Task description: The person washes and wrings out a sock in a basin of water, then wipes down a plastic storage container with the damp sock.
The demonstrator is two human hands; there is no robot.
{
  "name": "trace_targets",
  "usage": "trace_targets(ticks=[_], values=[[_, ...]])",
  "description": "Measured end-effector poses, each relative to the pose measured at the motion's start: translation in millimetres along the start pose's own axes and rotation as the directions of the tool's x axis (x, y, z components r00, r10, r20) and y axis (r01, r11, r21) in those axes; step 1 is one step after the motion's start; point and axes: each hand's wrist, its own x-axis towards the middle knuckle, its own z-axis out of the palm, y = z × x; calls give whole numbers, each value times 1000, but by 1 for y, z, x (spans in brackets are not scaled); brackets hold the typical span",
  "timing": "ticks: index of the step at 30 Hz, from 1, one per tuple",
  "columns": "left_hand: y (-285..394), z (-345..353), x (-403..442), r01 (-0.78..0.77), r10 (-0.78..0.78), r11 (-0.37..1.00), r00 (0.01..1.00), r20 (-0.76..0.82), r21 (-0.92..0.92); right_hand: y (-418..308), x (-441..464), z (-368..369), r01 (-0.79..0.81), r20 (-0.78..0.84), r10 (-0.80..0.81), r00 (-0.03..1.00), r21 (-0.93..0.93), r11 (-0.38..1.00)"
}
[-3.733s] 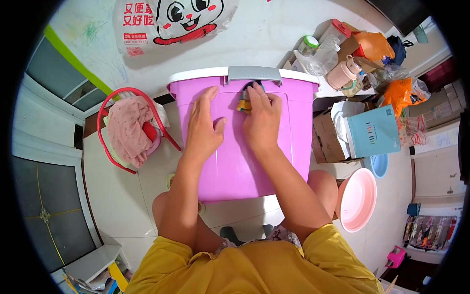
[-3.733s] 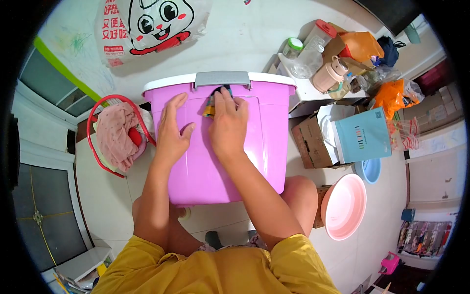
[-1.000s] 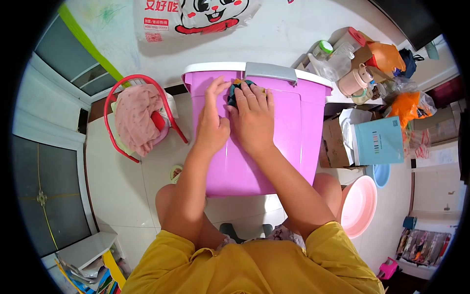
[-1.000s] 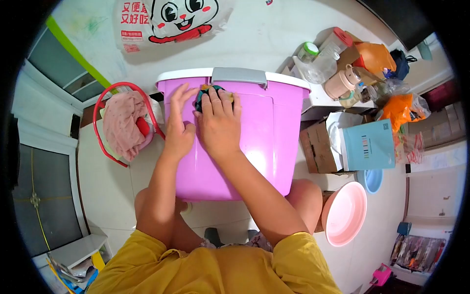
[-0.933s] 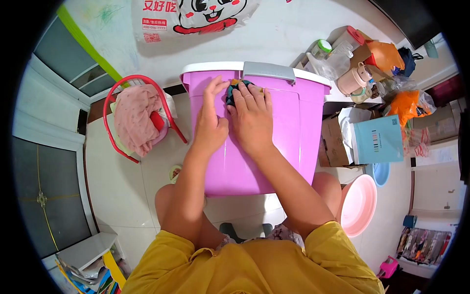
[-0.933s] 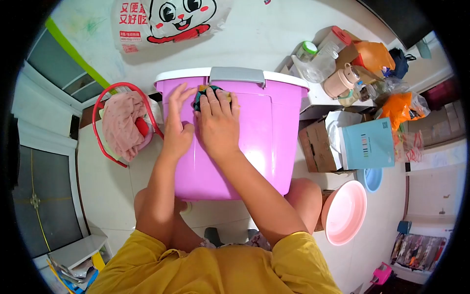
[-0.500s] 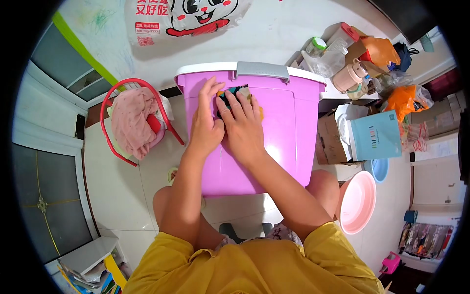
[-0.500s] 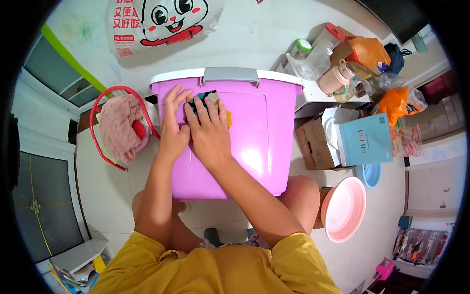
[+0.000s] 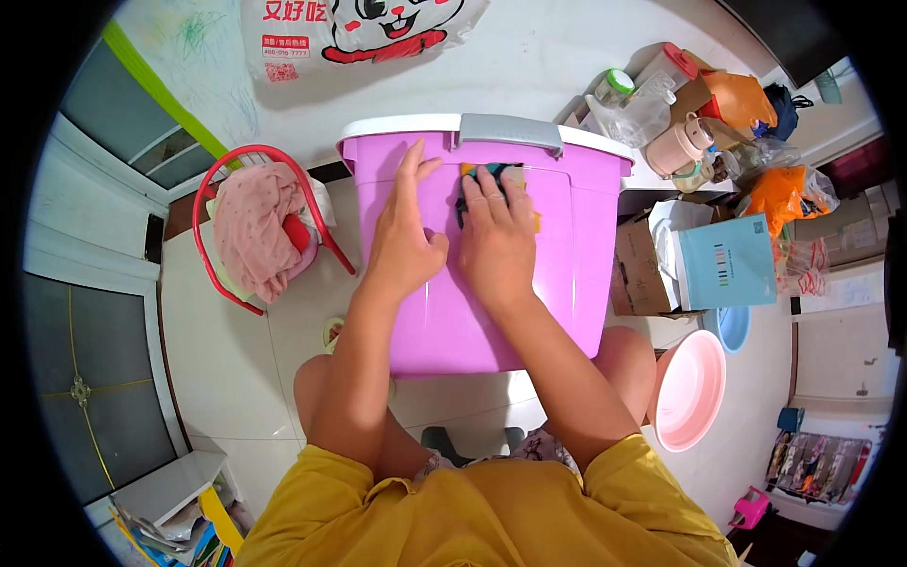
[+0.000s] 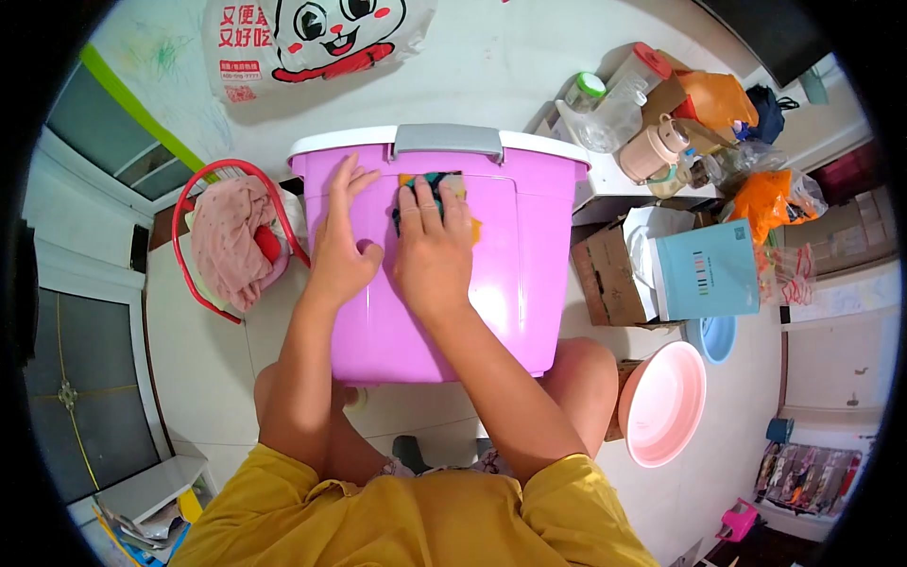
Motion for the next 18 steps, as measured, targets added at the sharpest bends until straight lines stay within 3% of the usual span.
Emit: trace_targets(ticks=[2,7,18], values=[[1,-3,0,-14,13,998,1000,15,66,-3,0,0,109,72,-115,991,86,990],[-2,1,0,-56,55,998,998,23,33,-10,2,-2,182,141,-191,971,75,980],[11,-3,0,18,-20,999,998,54,36,10,-6,-8,-46,19,47,999,-66,997]])
